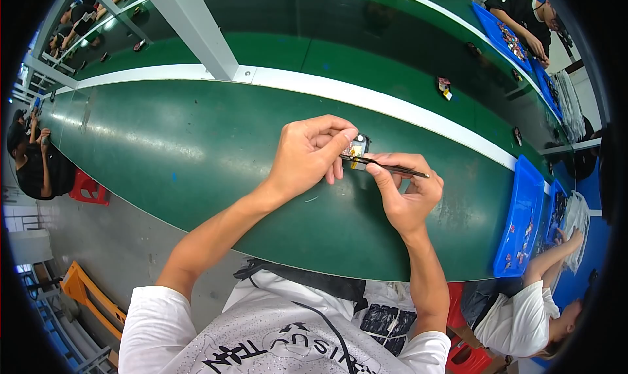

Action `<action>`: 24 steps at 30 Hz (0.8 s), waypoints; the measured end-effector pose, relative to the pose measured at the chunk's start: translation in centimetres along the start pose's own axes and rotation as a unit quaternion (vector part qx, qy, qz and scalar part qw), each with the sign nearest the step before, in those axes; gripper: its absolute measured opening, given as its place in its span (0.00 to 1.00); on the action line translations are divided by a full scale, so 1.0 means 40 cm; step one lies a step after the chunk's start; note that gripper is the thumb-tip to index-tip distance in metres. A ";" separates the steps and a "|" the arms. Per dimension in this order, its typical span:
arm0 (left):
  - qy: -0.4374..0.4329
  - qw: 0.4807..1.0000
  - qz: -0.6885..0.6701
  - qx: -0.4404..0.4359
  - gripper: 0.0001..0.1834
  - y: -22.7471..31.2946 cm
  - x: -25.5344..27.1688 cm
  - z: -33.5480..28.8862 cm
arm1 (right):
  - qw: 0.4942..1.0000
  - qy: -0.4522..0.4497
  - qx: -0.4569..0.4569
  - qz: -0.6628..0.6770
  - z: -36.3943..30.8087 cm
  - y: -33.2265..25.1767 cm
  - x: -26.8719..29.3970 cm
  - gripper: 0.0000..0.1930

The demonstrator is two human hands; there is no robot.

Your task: Assembling small electronic modules using tweezers at a production line workstation.

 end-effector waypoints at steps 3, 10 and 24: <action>-0.009 1.000 0.001 0.005 0.12 0.000 0.004 0.001 | 1.000 0.002 0.010 -0.004 0.001 -0.004 0.001 0.07; -0.054 0.997 -0.020 0.046 0.15 0.009 -0.009 0.007 | 1.000 0.011 0.018 -0.018 0.001 -0.001 0.014 0.07; -0.004 1.000 0.016 0.019 0.11 -0.011 -0.003 0.004 | 0.998 -0.003 0.048 -0.038 -0.007 -0.004 -0.019 0.07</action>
Point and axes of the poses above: each hand's wrist, its own z-axis towards the middle knuckle, its own x-axis out of the back of the hand, y = z × x, the point moved 5 cm from there along z, towards the middle knuckle
